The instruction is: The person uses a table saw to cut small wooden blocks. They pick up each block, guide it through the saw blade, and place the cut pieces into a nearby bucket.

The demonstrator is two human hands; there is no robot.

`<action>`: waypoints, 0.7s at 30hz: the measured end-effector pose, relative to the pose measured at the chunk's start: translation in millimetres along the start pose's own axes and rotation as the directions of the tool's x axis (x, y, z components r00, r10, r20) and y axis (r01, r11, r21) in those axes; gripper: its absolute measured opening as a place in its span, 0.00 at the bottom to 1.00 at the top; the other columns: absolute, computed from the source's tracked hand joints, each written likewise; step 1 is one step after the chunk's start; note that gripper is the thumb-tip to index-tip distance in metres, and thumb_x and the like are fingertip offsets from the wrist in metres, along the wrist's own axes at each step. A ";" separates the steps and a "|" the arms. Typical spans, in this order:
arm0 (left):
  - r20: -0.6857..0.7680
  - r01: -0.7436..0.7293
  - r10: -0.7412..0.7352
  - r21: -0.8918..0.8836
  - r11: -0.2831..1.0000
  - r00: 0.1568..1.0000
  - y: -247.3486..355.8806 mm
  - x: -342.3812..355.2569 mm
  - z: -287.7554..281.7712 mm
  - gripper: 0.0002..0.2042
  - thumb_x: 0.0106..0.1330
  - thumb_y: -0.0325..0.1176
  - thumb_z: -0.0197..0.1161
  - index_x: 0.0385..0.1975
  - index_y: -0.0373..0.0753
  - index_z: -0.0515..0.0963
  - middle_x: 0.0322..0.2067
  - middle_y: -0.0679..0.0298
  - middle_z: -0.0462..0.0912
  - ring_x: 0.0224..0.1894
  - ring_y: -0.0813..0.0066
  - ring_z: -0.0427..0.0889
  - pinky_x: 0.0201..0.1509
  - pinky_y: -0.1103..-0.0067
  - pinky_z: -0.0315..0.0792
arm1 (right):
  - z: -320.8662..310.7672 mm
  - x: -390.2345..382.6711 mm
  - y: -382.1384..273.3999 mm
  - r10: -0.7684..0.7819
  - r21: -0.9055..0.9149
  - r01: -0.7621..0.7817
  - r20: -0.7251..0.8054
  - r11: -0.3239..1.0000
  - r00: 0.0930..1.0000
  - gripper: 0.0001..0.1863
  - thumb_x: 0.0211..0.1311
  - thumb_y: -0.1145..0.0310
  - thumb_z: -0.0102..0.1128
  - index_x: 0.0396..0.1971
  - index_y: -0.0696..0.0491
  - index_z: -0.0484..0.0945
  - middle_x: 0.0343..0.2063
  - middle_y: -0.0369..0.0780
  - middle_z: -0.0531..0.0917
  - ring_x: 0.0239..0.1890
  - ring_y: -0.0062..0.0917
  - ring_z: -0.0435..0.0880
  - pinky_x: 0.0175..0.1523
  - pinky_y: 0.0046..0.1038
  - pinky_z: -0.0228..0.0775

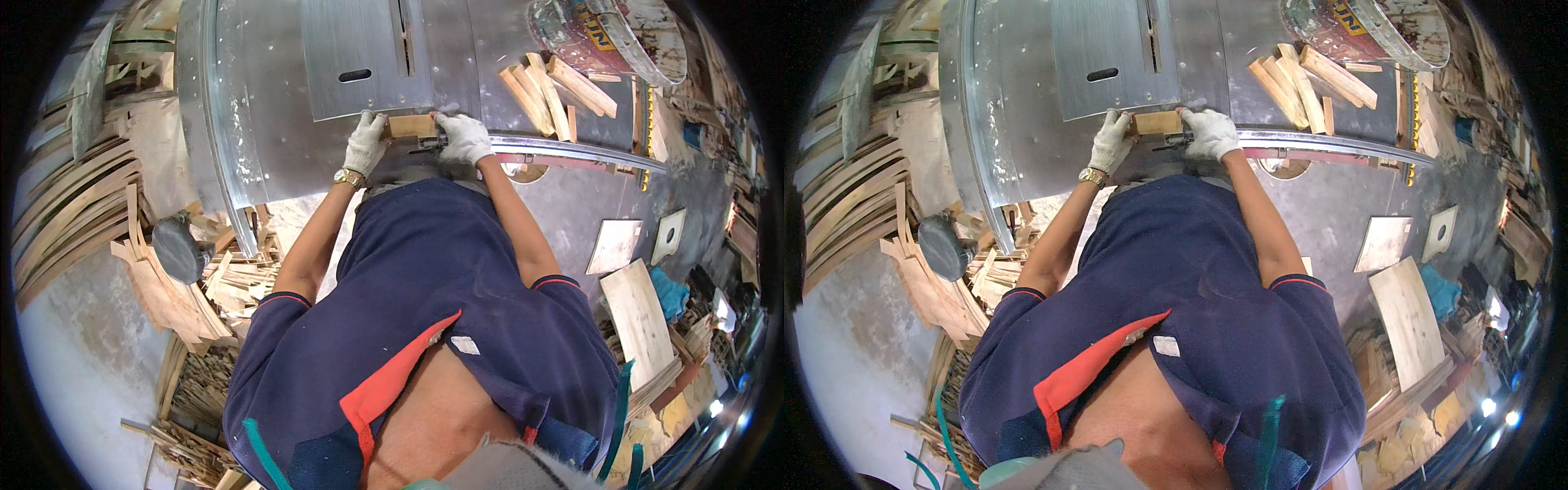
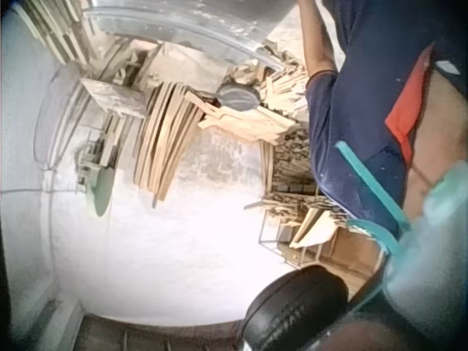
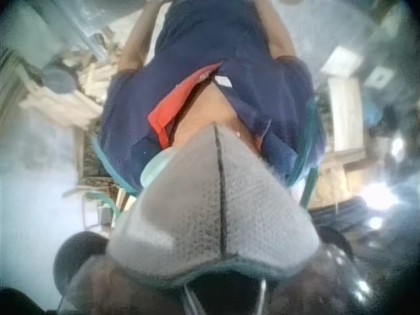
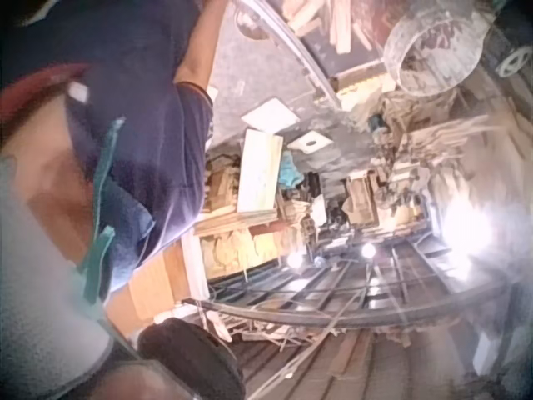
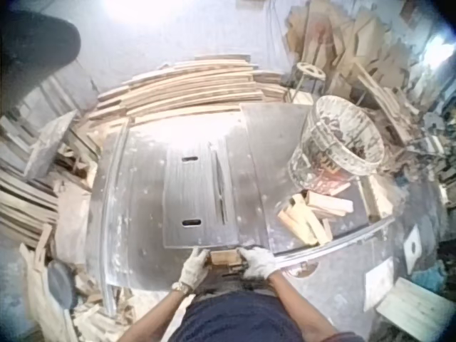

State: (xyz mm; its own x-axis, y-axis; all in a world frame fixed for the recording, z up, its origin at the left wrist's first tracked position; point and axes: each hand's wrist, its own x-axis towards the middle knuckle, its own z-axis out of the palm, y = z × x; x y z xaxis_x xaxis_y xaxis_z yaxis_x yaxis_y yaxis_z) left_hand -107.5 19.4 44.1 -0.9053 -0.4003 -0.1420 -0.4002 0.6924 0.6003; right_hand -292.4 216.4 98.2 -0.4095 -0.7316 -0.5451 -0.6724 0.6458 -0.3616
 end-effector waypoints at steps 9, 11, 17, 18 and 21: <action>-0.032 -0.086 0.092 0.146 0.985 0.995 -14.8 82.6 -19.1 0.22 0.58 0.35 0.78 0.52 0.45 0.81 0.47 0.59 0.78 0.47 0.51 0.86 0.47 0.58 0.84 | -44.7 64.8 13.0 -0.051 -0.047 0.050 -0.019 0.998 0.999 0.50 0.42 0.59 0.76 0.73 0.40 0.71 0.45 0.48 0.89 0.51 0.47 0.89 0.57 0.47 0.81; -0.033 -0.084 0.090 0.159 0.984 0.995 -18.3 100.0 -23.2 0.21 0.58 0.36 0.79 0.51 0.45 0.81 0.46 0.60 0.78 0.48 0.52 0.86 0.48 0.59 0.84 | -60.0 76.1 11.8 -0.046 -0.041 0.045 -0.012 0.998 0.999 0.50 0.41 0.58 0.76 0.73 0.41 0.71 0.45 0.48 0.90 0.50 0.48 0.89 0.56 0.47 0.81; -0.055 -0.074 0.087 0.200 0.977 0.995 -22.5 154.3 -35.9 0.21 0.59 0.38 0.78 0.51 0.45 0.82 0.48 0.60 0.78 0.52 0.53 0.85 0.54 0.59 0.83 | -87.6 122.2 21.2 -0.066 -0.067 0.061 -0.063 0.996 0.996 0.48 0.42 0.57 0.76 0.71 0.42 0.72 0.45 0.49 0.90 0.50 0.48 0.89 0.55 0.47 0.81; -0.050 -0.064 0.075 0.207 0.976 0.996 -22.8 164.1 -38.6 0.21 0.59 0.38 0.78 0.51 0.45 0.82 0.48 0.60 0.78 0.52 0.53 0.85 0.54 0.59 0.83 | -92.8 130.0 22.9 -0.064 -0.069 0.059 -0.068 0.996 0.996 0.48 0.42 0.57 0.76 0.71 0.42 0.72 0.45 0.49 0.90 0.49 0.48 0.89 0.55 0.47 0.81; -0.039 -0.028 0.038 0.227 0.974 0.999 -23.4 192.7 -47.1 0.21 0.59 0.40 0.78 0.52 0.45 0.83 0.49 0.60 0.79 0.53 0.53 0.85 0.55 0.60 0.82 | -109.6 155.5 28.7 -0.074 -0.079 0.068 -0.072 0.995 0.995 0.47 0.43 0.57 0.75 0.70 0.42 0.72 0.45 0.49 0.90 0.50 0.49 0.89 0.55 0.47 0.81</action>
State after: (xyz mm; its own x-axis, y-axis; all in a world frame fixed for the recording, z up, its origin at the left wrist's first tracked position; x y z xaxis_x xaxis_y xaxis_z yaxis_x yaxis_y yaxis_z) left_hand -265.9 -102.2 39.8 -0.9137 -0.3967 -0.0883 -0.3963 0.8216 0.4098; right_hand -442.9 97.2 85.9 -0.4023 -0.7909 -0.4611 -0.7452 0.5755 -0.3370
